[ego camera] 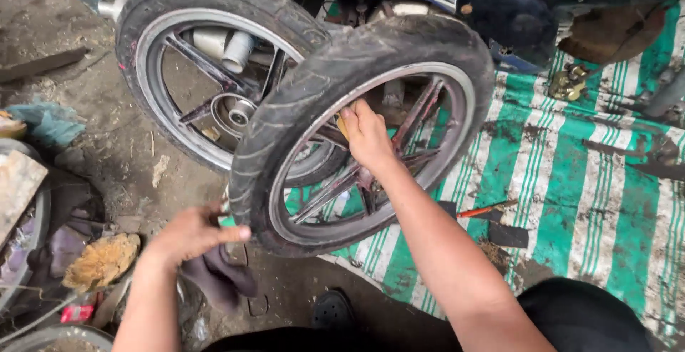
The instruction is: The person scrubs the rim and spokes of a motorcycle wheel using a yellow sponge and a dark cloth. They rotate the wheel to clean different sections, focusing on the metal surfaces.
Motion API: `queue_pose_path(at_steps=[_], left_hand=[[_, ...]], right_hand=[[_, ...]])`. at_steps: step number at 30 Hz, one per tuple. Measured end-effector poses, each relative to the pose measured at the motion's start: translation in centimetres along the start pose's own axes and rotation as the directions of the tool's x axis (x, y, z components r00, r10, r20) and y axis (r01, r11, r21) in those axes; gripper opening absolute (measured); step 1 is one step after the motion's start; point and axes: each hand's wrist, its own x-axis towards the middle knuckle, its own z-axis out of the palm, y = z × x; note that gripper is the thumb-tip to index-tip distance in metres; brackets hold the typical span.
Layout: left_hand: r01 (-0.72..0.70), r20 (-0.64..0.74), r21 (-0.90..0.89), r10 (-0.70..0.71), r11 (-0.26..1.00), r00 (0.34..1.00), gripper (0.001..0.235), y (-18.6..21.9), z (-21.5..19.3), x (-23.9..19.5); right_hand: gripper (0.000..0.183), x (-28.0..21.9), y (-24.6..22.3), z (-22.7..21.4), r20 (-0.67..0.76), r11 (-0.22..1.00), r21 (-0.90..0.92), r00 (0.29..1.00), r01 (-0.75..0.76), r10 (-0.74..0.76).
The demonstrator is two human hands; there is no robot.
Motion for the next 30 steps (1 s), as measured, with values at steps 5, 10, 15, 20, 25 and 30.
queue_pose_path(at_steps=[5, 10, 15, 20, 25, 30], left_hand=[[-0.118, -0.242, 0.127, 0.146, 0.985, 0.959, 0.118, 4.9, -2.1, -3.5], [-0.299, -0.484, 0.22, 0.37, 0.929, 0.793, 0.11, 7.5, -1.9, -3.9], [-0.417, -0.459, 0.117, 0.422, 0.901, 0.782, 0.075, 9.4, -1.6, -1.9], [-0.421, -0.489, 0.104, 0.415, 0.901, 0.767, 0.072, 8.9, -1.7, 1.6], [-0.425, -0.493, 0.067, 0.4, 0.903, 0.773, 0.071, 9.0, -1.9, 1.8], [-0.433, -0.489, 0.069, 0.409, 0.899, 0.771, 0.068, 9.5, -2.2, 1.2]], right_hand=[[0.029, 0.0, 0.4, 0.5, -0.048, 0.998, 0.037, 0.998, 0.044, -0.042], [0.032, 0.6, 1.6, -1.2, -0.103, 0.998, 0.051, 0.994, 0.037, -0.031], [0.024, 2.2, 3.4, -1.9, -0.346, 0.975, 0.22, 0.935, -0.002, 0.08], [0.02, -2.2, 2.2, -2.8, -0.351, 0.724, 0.688, 0.894, 0.044, 0.28], [0.02, -2.1, -0.6, -0.6, -0.06, 0.448, 0.893, 0.972, -0.05, 0.228], [0.015, 1.0, -2.7, 0.7, -0.132, 0.493, 0.87, 0.962, -0.004, 0.241]])
